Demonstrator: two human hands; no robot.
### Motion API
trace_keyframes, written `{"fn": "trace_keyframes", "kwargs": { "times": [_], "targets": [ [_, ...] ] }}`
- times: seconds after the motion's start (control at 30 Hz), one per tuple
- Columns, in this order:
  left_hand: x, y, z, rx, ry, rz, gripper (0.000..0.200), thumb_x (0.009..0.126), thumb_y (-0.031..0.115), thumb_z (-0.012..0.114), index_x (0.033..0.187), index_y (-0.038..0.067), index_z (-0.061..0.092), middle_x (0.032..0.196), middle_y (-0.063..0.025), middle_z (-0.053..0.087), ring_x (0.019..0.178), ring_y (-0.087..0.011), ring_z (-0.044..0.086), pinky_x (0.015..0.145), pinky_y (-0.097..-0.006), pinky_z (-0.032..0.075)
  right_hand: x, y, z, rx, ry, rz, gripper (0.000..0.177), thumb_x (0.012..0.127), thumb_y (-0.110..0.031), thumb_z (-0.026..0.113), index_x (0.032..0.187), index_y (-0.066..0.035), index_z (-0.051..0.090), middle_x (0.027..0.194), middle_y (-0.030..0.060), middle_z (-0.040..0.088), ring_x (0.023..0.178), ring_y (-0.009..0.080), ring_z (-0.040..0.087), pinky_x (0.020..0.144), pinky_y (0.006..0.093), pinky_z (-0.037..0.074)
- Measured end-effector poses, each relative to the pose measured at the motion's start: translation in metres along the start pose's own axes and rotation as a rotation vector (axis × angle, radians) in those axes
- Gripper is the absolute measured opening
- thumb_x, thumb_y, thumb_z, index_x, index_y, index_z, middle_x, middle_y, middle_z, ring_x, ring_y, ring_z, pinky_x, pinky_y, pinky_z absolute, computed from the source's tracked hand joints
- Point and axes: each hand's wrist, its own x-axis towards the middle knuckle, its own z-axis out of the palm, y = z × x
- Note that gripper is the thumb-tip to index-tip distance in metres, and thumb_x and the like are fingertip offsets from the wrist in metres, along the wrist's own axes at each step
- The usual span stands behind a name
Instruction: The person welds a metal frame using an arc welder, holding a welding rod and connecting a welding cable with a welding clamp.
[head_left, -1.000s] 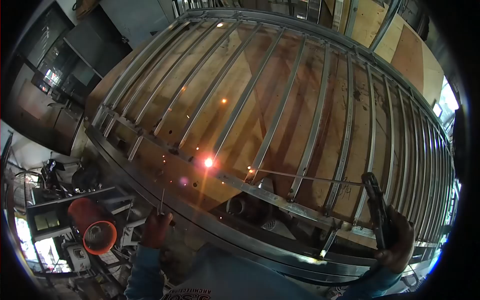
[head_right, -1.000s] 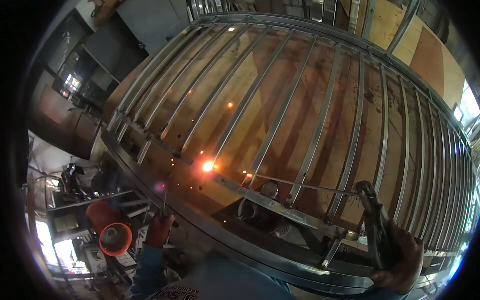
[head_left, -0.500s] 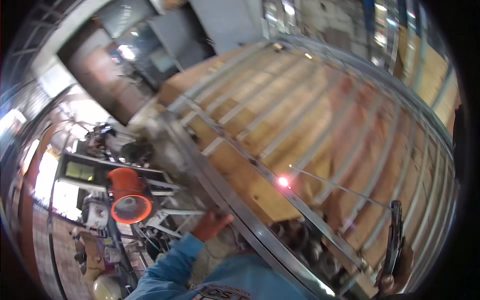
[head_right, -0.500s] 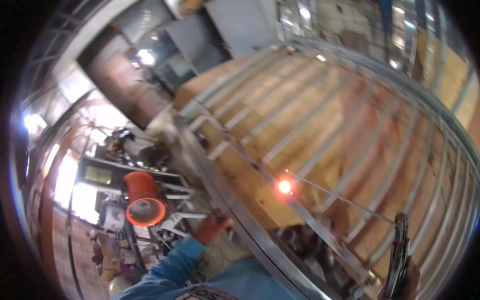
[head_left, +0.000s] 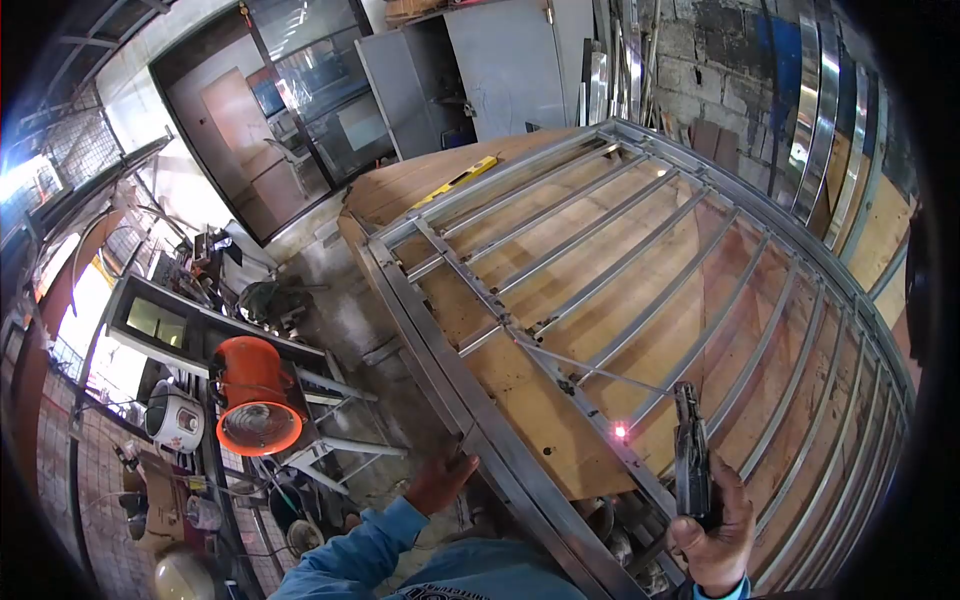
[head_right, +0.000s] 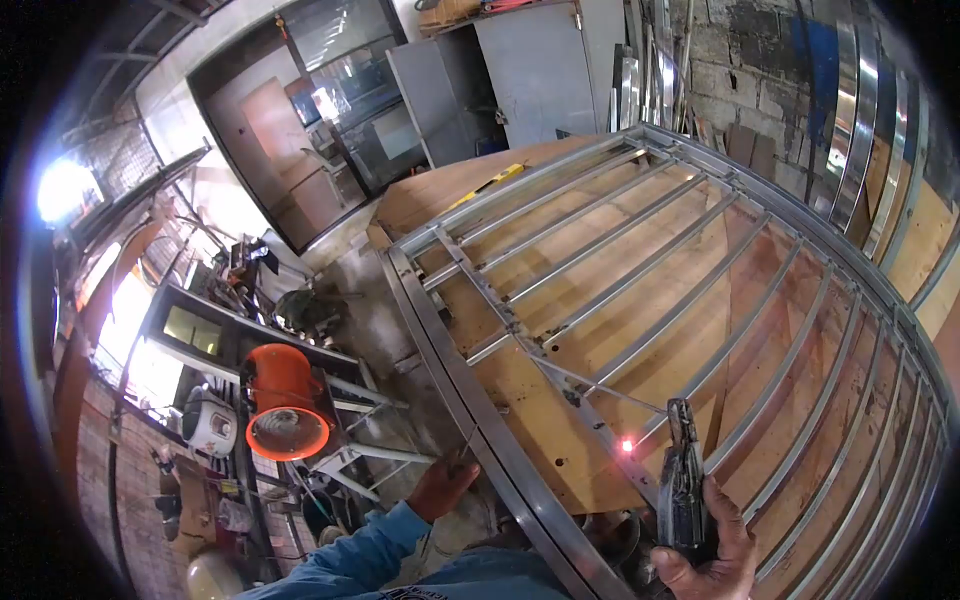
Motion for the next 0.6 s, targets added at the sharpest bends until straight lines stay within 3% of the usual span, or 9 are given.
{"fn": "trace_keyframes", "kwargs": {
  "times": [0.03,0.13,0.17,0.23,0.3,0.33,0.43,0.6],
  "targets": [
    [0.005,0.005,-0.004,-0.022,0.021,-0.013,0.070,0.098,0.041,0.063,0.144,-0.008,0.043,0.126,-0.0273,0.062,0.118,-0.0385,0.060,0.099,-0.0434,0.047,0.005,0.001,0.011,0.145,0.032,0.078,0.096,0.075,-0.044,0.089,0.146,0.003,0.045,0.131,0.0249,0.062,0.111,0.0267,0.067,0.102,0.0386,0.049],
    [0.023,-0.003,-0.016,-0.044,-0.025,-0.034,0.069,0.099,0.039,0.064,0.148,-0.004,0.040,0.100,-0.0122,0.069,0.088,-0.0167,0.066,0.078,-0.0343,0.053,0.018,-0.004,0.016,-0.168,-0.055,-0.033,0.077,0.085,-0.028,0.081,0.145,0.004,0.046,0.130,0.0143,0.060,0.111,0.0210,0.060,0.098,0.0340,0.046],
    [0.026,-0.010,-0.017,-0.063,-0.035,-0.023,0.070,0.099,0.039,0.064,0.148,-0.005,0.040,0.099,-0.0113,0.069,0.088,-0.0163,0.065,0.078,-0.0341,0.053,0.021,-0.002,0.019,-0.262,-0.088,-0.062,0.070,0.089,-0.023,0.079,0.145,0.004,0.046,0.130,0.0108,0.060,0.111,0.0191,0.058,0.097,0.0325,0.045],
    [0.037,-0.015,-0.016,-0.094,-0.061,0.010,0.070,0.099,0.037,0.064,0.148,-0.005,0.038,0.097,-0.0095,0.068,0.088,-0.0155,0.065,0.077,-0.0337,0.053,0.029,0.009,0.037,-0.053,-0.027,-0.020,0.087,0.081,-0.036,0.086,0.147,0.002,0.044,0.132,0.0193,0.061,0.113,0.0242,0.063,0.101,0.0376,0.047],
    [0.041,-0.008,-0.019,-0.146,-0.144,-0.087,0.068,0.099,0.034,0.064,0.149,-0.004,0.036,0.097,-0.0079,0.067,0.087,-0.0148,0.064,0.077,-0.0333,0.053,0.038,-0.002,0.034,-0.233,-0.118,-0.005,0.076,0.087,-0.028,0.081,0.146,0.004,0.046,0.130,0.0112,0.060,0.111,0.0198,0.058,0.098,0.0335,0.046],
    [0.042,-0.001,-0.021,-0.169,-0.184,-0.134,0.068,0.099,0.033,0.064,0.149,-0.004,0.036,0.097,-0.0071,0.067,0.087,-0.0145,0.064,0.077,-0.0331,0.053,0.040,0.000,0.035,-0.163,-0.137,0.121,0.082,0.084,-0.033,0.084,0.146,0.004,0.045,0.131,0.0134,0.060,0.114,0.0212,0.058,0.098,0.0345,0.046],
    [0.044,0.007,-0.024,-0.294,-0.215,-0.164,0.062,0.100,0.028,0.063,0.147,-0.003,0.039,0.099,-0.0061,0.067,0.089,-0.0141,0.064,0.078,-0.0327,0.054,0.054,0.008,0.035,-0.212,-0.190,0.094,0.084,0.082,-0.034,0.086,0.146,0.004,0.045,0.133,0.0159,0.059,0.116,0.0229,0.058,0.099,0.0351,0.047],
    [0.045,0.016,-0.029,-0.242,-0.233,-0.276,0.052,0.099,0.028,0.063,0.139,-0.003,0.047,0.100,-0.0069,0.068,0.090,-0.0154,0.065,0.079,-0.0327,0.054,0.063,0.030,0.040,-0.181,-0.182,0.136,0.083,0.084,-0.038,0.084,0.145,0.004,0.046,0.133,0.0172,0.060,0.115,0.0243,0.061,0.099,0.0361,0.048]
  ]
}}
